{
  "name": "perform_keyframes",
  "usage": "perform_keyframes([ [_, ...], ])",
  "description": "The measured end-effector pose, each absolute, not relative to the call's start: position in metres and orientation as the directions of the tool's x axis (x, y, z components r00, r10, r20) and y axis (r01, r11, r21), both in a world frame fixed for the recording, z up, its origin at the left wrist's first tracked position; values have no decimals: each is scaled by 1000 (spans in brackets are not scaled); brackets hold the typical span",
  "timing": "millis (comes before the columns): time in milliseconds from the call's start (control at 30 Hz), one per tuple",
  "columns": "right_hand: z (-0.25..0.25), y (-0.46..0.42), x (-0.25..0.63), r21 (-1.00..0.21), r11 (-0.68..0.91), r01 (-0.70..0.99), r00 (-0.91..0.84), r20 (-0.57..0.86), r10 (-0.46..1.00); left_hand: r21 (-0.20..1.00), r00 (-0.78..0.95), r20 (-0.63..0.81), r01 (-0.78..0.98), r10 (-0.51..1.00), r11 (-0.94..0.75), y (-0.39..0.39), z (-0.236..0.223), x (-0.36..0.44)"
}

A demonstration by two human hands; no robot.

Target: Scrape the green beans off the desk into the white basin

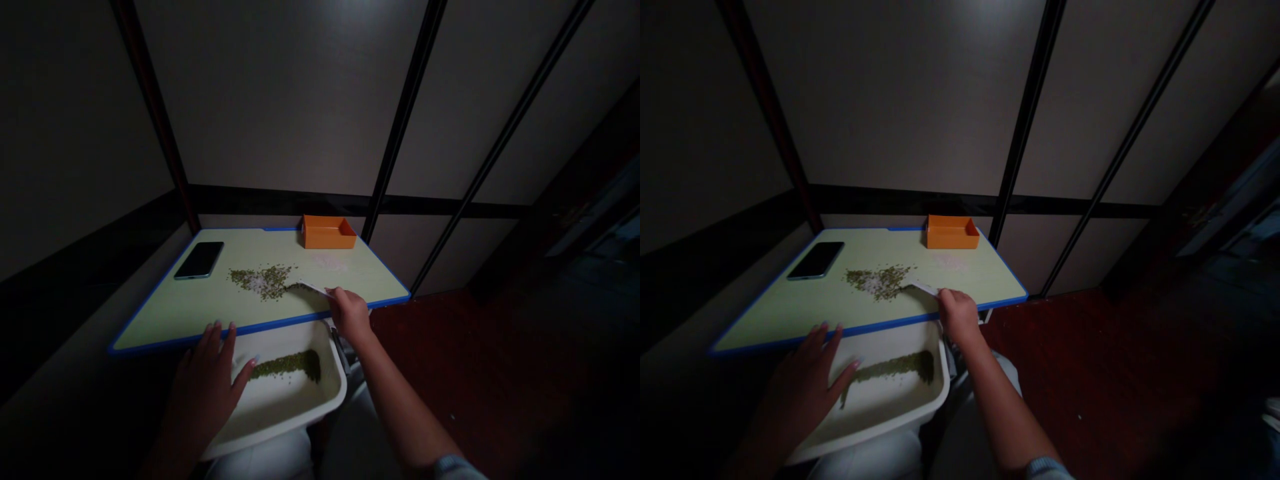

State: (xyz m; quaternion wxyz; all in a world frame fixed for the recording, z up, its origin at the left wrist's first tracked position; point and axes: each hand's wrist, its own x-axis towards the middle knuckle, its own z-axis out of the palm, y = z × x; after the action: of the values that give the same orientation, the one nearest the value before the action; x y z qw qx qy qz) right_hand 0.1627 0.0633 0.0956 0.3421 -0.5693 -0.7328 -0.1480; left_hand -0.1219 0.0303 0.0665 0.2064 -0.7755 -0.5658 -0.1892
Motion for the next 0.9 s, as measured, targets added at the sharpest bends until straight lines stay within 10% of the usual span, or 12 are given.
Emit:
perform_keyframes([
  [900,101,114,166,-373,18,928,238,627,741,-168,350,593,935,725,-313,29,67,-124],
])
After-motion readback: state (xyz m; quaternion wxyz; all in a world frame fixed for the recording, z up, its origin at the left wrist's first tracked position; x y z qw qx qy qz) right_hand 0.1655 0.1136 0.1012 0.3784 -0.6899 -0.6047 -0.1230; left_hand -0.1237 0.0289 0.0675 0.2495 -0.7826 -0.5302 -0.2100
